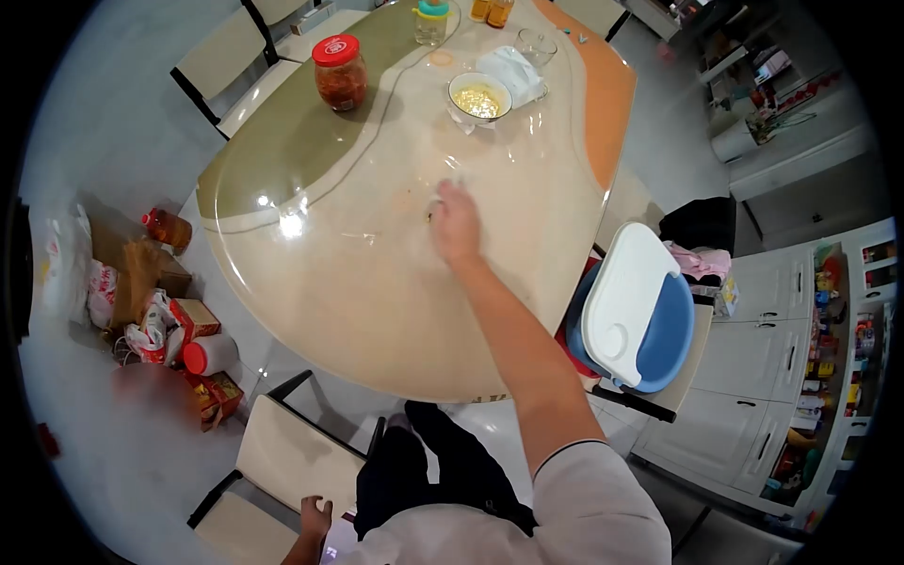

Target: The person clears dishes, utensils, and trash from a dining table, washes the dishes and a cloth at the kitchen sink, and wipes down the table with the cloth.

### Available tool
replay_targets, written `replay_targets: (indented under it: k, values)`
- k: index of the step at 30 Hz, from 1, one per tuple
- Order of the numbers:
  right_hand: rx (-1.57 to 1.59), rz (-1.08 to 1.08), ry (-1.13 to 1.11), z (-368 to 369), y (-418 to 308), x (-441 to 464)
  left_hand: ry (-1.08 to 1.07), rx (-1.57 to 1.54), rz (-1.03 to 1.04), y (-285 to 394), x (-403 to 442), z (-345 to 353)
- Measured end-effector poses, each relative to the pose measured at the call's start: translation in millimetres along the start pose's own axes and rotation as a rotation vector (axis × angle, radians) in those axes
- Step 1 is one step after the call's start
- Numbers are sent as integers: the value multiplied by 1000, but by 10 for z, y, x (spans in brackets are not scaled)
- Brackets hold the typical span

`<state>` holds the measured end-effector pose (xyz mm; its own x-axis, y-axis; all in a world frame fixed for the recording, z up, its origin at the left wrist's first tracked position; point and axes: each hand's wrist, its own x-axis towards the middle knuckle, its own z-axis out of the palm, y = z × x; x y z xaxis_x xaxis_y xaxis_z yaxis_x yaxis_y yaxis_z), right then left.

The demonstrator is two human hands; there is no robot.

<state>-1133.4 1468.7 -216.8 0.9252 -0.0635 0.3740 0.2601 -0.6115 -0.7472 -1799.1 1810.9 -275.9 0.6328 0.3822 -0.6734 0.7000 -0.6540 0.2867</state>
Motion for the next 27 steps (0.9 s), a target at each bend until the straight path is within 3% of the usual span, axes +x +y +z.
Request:
replay_targets:
  k: [3,7,8,9,10,11,13,15,16,18,20,22,24,26,27]
  values:
    - [58,-138,-31,443,-354,-49,136,-71,149,507,316,-413]
    - [251,-98,-161,601,-779,-187,223,-34,292,1046,683,-1078]
    - [502,274,-255,553,-753,-160,238,-41,325,1136,738,-1274]
    - [690,510,-259,412,-719,-92,254,-41,313,1227,764,-1490]
    - [872,756,-211,265,-693,-21,270,-45,305,1288,799,-1681]
    - [999,857,-70,29,-622,61,283,-46,261,1262,816,-1827]
    - [1113,616,7,-383,-229,117,314,-81,172,1156,836,-2066]
    - [520,514,129,-667,110,250,329,-102,142,787,977,-2234]
    - [513,511,144,-563,136,247,324,-102,158,780,1062,-2342]
    - [-366,163,162,-290,120,241,434,-264,70,792,1328,-2647]
    - [-432,56,87,74,-70,423,460,-336,148,1025,1897,-3129]
    - [-437,-35,-37,565,-305,571,625,-184,509,1737,2513,-3831]
    - [-374,-53,-85,1099,-570,773,557,-338,734,2582,3292,-4476]
    - [-328,-92,-140,1477,-927,804,604,-241,1026,3406,4000,-4956]
    - [-297,-106,-157,1609,-1138,760,516,-311,1090,3842,4245,-5059]
